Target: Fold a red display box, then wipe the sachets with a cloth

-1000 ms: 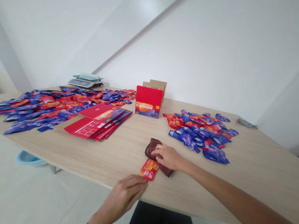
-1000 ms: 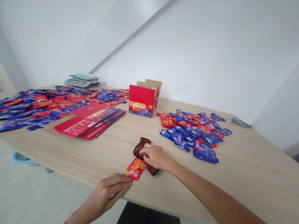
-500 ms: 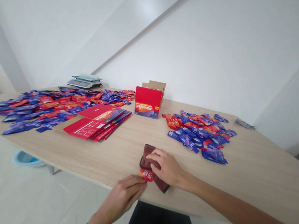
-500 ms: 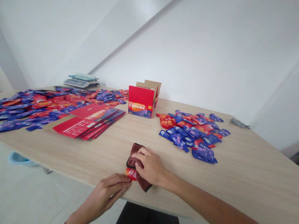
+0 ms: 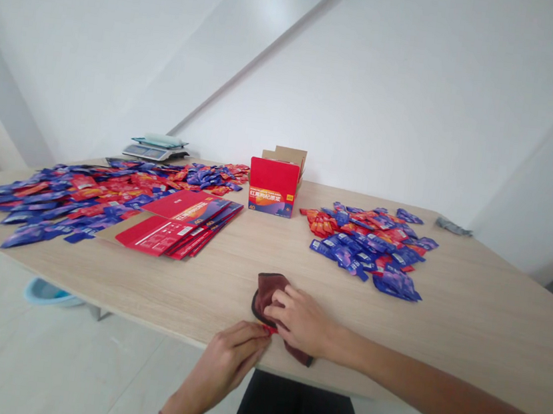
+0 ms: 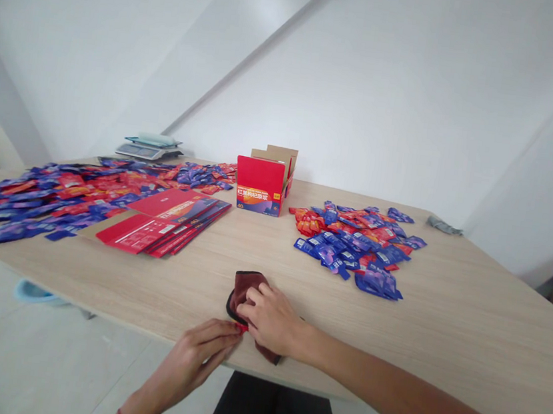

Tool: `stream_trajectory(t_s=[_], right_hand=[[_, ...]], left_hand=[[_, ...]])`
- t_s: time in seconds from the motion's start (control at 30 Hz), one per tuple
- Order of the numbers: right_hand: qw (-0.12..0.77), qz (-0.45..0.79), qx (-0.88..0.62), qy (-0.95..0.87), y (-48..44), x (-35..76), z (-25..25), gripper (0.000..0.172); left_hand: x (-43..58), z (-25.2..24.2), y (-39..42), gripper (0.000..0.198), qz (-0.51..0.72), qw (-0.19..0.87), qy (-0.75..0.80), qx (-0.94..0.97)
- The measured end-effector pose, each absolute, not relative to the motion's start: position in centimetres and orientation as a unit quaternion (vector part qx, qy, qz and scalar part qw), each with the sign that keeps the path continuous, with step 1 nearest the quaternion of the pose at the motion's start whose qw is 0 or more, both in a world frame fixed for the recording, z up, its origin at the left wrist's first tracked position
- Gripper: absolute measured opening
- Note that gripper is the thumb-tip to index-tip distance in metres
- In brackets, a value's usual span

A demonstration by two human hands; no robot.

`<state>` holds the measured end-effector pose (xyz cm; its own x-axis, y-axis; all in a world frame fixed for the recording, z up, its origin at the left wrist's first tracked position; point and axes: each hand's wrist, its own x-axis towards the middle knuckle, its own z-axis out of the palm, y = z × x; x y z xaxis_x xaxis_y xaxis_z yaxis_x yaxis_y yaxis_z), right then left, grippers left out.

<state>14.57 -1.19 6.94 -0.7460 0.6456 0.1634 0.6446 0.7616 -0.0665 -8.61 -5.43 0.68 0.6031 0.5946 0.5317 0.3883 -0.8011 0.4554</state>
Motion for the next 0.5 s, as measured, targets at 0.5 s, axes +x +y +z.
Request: stream_trajectory(t_s=[0.5], right_hand=[[0.109,0.007,-0.384,-0.917,2.2,16.3,6.2,0.026]], left_hand=[[-8.6,0.6,-5.2,0.030,0.354,0.130,0.271,0.885]])
